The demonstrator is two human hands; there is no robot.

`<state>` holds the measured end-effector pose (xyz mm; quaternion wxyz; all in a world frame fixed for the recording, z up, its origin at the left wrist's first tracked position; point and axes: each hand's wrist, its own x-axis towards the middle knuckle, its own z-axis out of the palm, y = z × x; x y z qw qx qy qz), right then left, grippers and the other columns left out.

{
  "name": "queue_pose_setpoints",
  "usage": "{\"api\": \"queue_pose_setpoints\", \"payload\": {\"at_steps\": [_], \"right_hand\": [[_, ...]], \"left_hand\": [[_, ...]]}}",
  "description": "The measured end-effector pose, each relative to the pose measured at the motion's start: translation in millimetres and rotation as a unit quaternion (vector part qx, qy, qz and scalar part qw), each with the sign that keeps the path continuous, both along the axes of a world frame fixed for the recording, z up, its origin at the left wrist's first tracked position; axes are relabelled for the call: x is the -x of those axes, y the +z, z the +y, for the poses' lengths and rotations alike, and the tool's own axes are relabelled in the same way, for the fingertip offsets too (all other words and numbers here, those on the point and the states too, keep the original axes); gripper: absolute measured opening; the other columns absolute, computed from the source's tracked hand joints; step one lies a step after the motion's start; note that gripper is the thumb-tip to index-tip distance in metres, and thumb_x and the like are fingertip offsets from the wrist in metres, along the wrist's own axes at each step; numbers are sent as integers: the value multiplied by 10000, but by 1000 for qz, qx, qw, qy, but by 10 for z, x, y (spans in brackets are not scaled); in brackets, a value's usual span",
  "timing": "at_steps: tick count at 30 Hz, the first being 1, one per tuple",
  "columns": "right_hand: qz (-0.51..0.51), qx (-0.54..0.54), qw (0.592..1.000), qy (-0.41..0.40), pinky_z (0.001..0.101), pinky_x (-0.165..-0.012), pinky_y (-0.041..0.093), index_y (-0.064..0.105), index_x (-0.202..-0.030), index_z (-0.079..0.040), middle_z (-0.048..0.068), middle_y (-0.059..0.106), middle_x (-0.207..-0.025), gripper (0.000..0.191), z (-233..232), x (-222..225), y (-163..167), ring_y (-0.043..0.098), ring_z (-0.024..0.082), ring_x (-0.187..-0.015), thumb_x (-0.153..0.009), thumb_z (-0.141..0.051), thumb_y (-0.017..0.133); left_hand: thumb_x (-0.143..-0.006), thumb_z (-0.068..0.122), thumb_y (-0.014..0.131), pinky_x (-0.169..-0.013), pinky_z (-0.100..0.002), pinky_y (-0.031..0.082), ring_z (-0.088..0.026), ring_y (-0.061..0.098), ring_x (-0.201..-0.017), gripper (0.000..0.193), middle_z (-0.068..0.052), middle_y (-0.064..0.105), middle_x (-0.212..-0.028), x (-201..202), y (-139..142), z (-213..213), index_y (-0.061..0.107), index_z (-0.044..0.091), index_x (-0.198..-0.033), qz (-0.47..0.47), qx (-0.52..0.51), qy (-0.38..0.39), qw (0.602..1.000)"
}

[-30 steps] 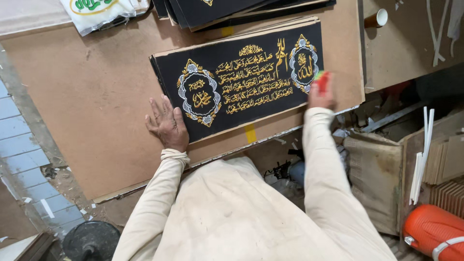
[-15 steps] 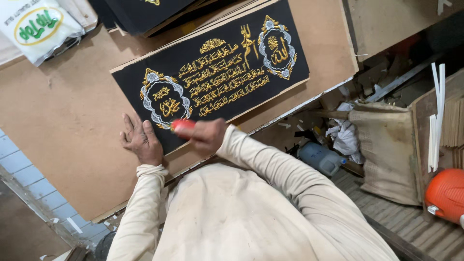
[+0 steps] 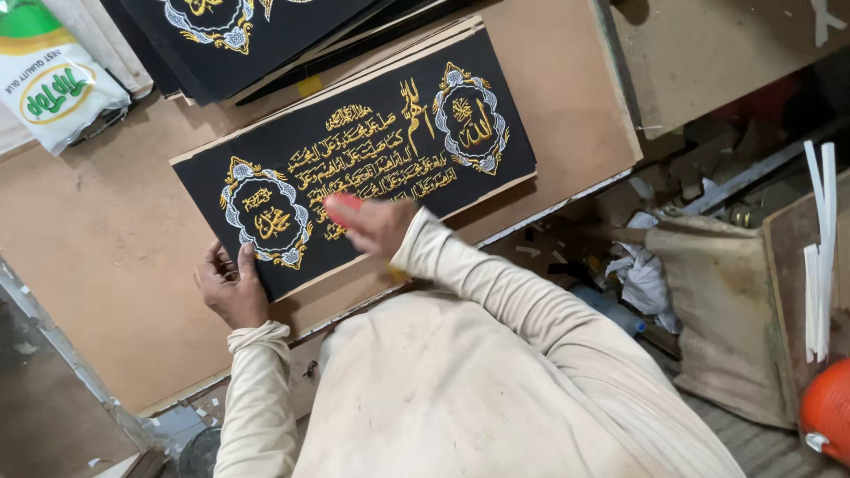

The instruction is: The person holds a red brush and sweeps dust off black boards decorated with gold Arabic calligraphy, working one board at a time on the table. They reposition each board, brush its surface, and stack the finished boards on top of a pile at the edge of the table.

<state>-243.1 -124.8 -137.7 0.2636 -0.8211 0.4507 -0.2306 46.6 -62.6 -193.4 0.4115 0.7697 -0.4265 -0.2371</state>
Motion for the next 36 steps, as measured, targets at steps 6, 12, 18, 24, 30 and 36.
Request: {"api": "queue_pose_setpoints", "payload": {"at_steps": [6, 12, 18, 24, 30, 36], "right_hand": [[44, -25, 954, -294, 419, -633, 592, 687, -1394, -215, 162, 731, -812, 499, -949, 1550, -186, 726, 279, -662, -904, -283, 758], [43, 124, 974, -184, 411, -699, 614, 617, -1424, -167, 168, 727, -944, 510, -1333, 1719, 8, 726, 315, -786, -930, -178, 744], [-84, 132, 986, 61, 370, -659, 612, 598, -1432, -246, 108, 779, -1067, 554, -389, 315, -482, 747, 251, -774, -908, -92, 692], [75, 63, 905, -413, 415, -736, 626, 649, -1386, -173, 151, 774, -982, 421, -1974, 2319, -150, 769, 310, -816, -985, -277, 726], [97, 100, 963, -230, 482, -683, 568, 628, -1412, -125, 167, 719, -895, 518, -1462, 2005, 133, 690, 371, -739, -934, -257, 780], [-26, 167, 984, -59, 381, -569, 566, 630, -1409, -239, 134, 786, -1038, 496, -669, 1139, -119, 682, 261, -651, -923, -160, 687]], "left_hand": [[-943, 140, 852, -716, -180, 464, -16, 503, -763, 443, 24, 594, -1004, 63, -78, -54, 673, 19, -1329, 99, -3, 45, 994], [-902, 131, 891, -697, -174, 458, -15, 517, -748, 461, 51, 587, -931, 167, -38, -166, 692, 0, -1297, 92, 3, 62, 994], [-903, 98, 879, -672, -163, 439, -9, 474, -713, 449, 79, 572, -883, 286, 38, -228, 687, -16, -1292, 94, -14, 79, 992], [-945, 114, 849, -644, -159, 392, -1, 466, -710, 366, 84, 552, -829, 303, 82, -234, 696, 5, -1259, 142, -10, 67, 988], [-961, 127, 849, -697, -170, 435, -13, 523, -747, 272, 53, 630, -882, 307, 122, -259, 688, 17, -1150, 177, -11, 75, 981], [-956, 151, 860, -759, -180, 483, -22, 574, -802, 322, 45, 648, -931, 342, 158, -245, 670, 19, -1180, 182, -40, 78, 979]]}}
